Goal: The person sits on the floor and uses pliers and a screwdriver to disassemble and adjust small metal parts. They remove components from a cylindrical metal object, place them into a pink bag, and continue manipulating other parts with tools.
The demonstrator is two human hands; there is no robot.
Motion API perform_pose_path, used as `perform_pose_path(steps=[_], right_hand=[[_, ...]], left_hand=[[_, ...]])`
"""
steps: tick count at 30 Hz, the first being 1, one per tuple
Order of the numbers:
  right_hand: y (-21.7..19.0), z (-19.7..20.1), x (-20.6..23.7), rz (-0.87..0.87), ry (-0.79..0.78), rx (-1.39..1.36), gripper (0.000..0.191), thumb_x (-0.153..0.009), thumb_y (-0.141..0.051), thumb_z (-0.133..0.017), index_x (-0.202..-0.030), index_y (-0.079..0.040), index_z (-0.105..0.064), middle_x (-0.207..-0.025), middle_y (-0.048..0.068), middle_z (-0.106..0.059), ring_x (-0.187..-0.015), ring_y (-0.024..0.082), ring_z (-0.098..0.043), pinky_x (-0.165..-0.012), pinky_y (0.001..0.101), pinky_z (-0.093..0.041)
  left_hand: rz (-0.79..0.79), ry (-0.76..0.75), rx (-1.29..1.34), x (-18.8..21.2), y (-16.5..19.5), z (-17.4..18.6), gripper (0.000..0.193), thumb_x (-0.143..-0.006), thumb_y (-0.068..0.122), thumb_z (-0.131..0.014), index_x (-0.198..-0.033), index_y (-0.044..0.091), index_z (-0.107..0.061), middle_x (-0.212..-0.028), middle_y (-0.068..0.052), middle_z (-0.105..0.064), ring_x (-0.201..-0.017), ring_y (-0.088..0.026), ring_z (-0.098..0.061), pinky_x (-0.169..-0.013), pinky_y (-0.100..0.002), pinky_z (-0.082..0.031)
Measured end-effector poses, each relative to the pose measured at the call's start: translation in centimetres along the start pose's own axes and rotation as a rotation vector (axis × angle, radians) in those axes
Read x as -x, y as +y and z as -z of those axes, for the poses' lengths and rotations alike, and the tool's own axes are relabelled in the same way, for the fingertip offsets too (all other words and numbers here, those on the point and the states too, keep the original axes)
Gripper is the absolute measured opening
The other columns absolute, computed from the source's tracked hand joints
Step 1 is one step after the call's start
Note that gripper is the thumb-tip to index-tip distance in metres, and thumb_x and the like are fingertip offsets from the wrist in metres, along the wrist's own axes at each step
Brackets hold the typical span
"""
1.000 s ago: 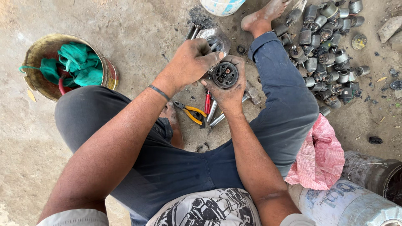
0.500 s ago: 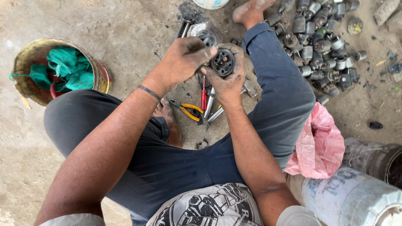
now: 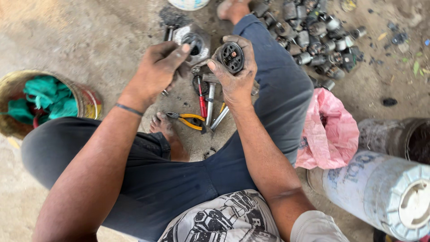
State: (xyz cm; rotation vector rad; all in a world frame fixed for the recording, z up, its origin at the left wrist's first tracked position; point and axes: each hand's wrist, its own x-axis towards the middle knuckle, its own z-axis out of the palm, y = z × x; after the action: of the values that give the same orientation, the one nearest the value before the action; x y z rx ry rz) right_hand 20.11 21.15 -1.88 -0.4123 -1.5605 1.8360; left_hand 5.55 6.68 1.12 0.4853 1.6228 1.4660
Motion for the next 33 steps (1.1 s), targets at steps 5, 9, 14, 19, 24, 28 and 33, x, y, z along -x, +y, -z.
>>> perform_pose_path(steps=[5,9,14,19,24,28,33], right_hand=[[-1.1,1.6,-0.1,0.025,0.012,-0.039,0.056,-0.087,-0.004,-0.089,-0.13,-0.007,-0.055,-0.104,0.005,-0.066,-0.097,0.014,-0.069,-0.092,0.0284,-0.059],[-2.5,2.2,-0.5,0.012,0.018,-0.109,0.055,-0.084,0.001,-0.087,-0.126,-0.008,-0.053,-0.108,0.006,-0.067,-0.106,0.016,-0.072,-0.096,0.0305,-0.062],[-3.8,3.9,-0.5,0.111,0.085,0.14,0.056,-0.088,0.001,-0.088,-0.132,-0.006,-0.054,-0.1,0.003,-0.064,-0.088,0.01,-0.064,-0.08,0.0231,-0.055],[-7.4,13.2,2.6,0.157,0.204,0.616,0.057,-0.091,-0.011,-0.095,-0.131,-0.003,-0.055,-0.108,0.002,-0.063,-0.093,0.013,-0.065,-0.087,0.0273,-0.057],[-16.5,28.7,5.6,0.314,0.179,1.198,0.067,-0.085,0.0,-0.094,-0.133,0.005,-0.047,-0.114,0.016,-0.06,-0.102,0.028,-0.061,-0.094,0.0383,-0.055],[-18.6,38.4,7.4,-0.138,0.058,1.683,0.047,-0.093,-0.009,-0.085,-0.127,0.002,-0.056,-0.117,0.017,-0.068,-0.106,0.031,-0.07,-0.097,0.0425,-0.058],[-7.9,45.2,10.0,-0.816,-0.62,2.485,0.057,-0.085,-0.013,-0.079,-0.133,0.008,-0.059,-0.142,0.034,-0.058,-0.125,0.047,-0.062,-0.09,0.0511,-0.059]], left_hand=[[0.024,0.01,-0.04,0.6,0.1,-0.1,0.037,-0.105,0.037,-0.06,-0.096,0.003,-0.07,-0.069,-0.001,-0.063,-0.048,-0.006,-0.049,-0.04,-0.022,-0.037],[0.025,0.016,-0.072,0.6,0.0,-0.1,0.036,-0.104,0.038,-0.061,-0.097,0.004,-0.07,-0.069,-0.002,-0.063,-0.05,-0.005,-0.05,-0.041,-0.022,-0.039],[0.04,0.035,-0.09,0.8,0.2,-0.3,0.036,-0.101,0.039,-0.064,-0.096,0.004,-0.066,-0.07,-0.002,-0.064,-0.05,-0.008,-0.05,-0.041,-0.025,-0.039],[-0.017,-0.025,-0.228,3.4,-0.7,1.4,0.046,-0.115,0.041,-0.064,-0.103,-0.003,-0.064,-0.075,-0.008,-0.059,-0.062,-0.013,-0.048,-0.054,-0.028,-0.037],[0.031,-0.125,-0.177,2.8,-3.3,0.0,0.043,-0.113,0.041,-0.061,-0.109,-0.002,-0.063,-0.08,-0.008,-0.061,-0.063,-0.013,-0.05,-0.054,-0.028,-0.039],[-0.083,-0.128,-0.237,2.0,-2.7,-1.6,0.039,-0.112,0.037,-0.063,-0.108,-0.002,-0.064,-0.08,-0.008,-0.062,-0.065,-0.013,-0.052,-0.056,-0.027,-0.041],[-0.133,-0.13,-0.276,2.3,-1.7,-2.7,0.034,-0.109,0.032,-0.065,-0.108,-0.002,-0.064,-0.081,-0.007,-0.063,-0.066,-0.012,-0.055,-0.057,-0.026,-0.043]])
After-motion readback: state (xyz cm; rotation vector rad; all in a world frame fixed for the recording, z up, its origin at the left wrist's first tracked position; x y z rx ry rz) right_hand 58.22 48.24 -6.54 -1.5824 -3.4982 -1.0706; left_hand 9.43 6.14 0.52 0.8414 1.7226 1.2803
